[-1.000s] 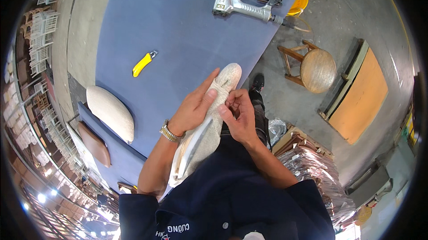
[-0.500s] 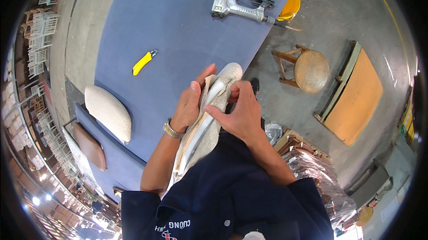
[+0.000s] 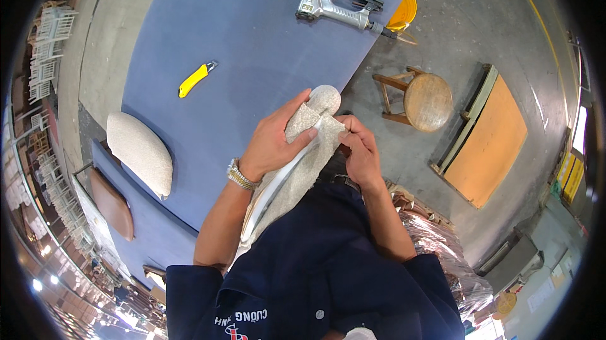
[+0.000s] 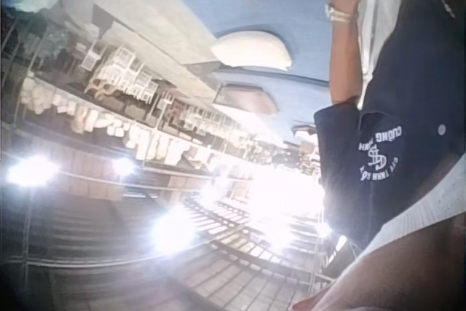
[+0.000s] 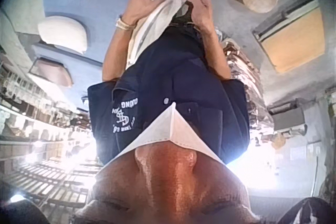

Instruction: The person staples fabric onto cushion foam using a pneumatic staple gun, trims excess fabric with a utility knife, and folds the edges to secure the cover. The process is repeated on multiple cushion pieces at a workbench.

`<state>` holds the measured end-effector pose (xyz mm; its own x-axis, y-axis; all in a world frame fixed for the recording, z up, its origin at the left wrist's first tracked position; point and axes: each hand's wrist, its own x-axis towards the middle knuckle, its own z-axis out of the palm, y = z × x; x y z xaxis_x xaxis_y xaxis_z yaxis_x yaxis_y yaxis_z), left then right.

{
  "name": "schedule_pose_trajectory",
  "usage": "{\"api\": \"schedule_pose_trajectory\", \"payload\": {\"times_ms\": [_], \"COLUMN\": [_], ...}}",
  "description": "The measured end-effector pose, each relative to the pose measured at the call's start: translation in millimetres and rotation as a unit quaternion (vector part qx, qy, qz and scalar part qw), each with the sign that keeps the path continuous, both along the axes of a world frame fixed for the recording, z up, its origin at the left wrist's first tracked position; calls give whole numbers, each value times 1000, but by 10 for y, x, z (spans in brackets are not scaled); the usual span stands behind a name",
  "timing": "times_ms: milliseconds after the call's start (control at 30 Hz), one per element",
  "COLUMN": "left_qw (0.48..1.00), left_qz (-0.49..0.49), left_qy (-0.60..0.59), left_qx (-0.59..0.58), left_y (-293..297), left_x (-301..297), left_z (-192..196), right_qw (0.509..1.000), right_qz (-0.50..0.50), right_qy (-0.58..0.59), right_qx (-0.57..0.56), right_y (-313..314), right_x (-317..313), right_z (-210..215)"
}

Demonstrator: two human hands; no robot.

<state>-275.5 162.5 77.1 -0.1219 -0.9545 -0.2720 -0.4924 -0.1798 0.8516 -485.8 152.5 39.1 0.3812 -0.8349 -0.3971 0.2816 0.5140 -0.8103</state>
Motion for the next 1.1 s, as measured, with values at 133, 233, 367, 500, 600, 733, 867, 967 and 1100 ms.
{"api": "schedule_pose_trajectory", "payload": {"times_ms": [133,233,367,500,600,733,867,967,1100], "left_qw": [1000,1000,1000,999,999,1000,999,999,985], "left_qz": [22,29,21,32,33,18,23,30,3], "left_qy": [1,-1,-12,17,17,9,19,1,-85], "left_qx": [-16,-10,-20,9,7,1,15,-29,-147], "left_y": [49,23,-8,-9,-29,-85,-91,-91,-104], "left_x": [4,-21,-56,-59,-54,-71,-70,-103,-155], "left_z": [-100,-114,-127,-89,-88,-95,-103,-57,-44], "right_qw": [997,998,991,962,986,995,997,999,997], "right_qz": [-22,-62,-51,38,-10,-55,-72,-48,-6], "right_qy": [-34,20,118,228,128,53,-19,8,21], "right_qx": [69,26,-28,-146,-106,-58,1,-19,-72], "right_y": [-32,-46,-77,-22,-6,-19,-19,-31,-16], "right_x": [-36,44,232,101,75,76,88,31,9], "right_z": [-78,-28,291,105,-53,-251,-297,-353,-236]}}
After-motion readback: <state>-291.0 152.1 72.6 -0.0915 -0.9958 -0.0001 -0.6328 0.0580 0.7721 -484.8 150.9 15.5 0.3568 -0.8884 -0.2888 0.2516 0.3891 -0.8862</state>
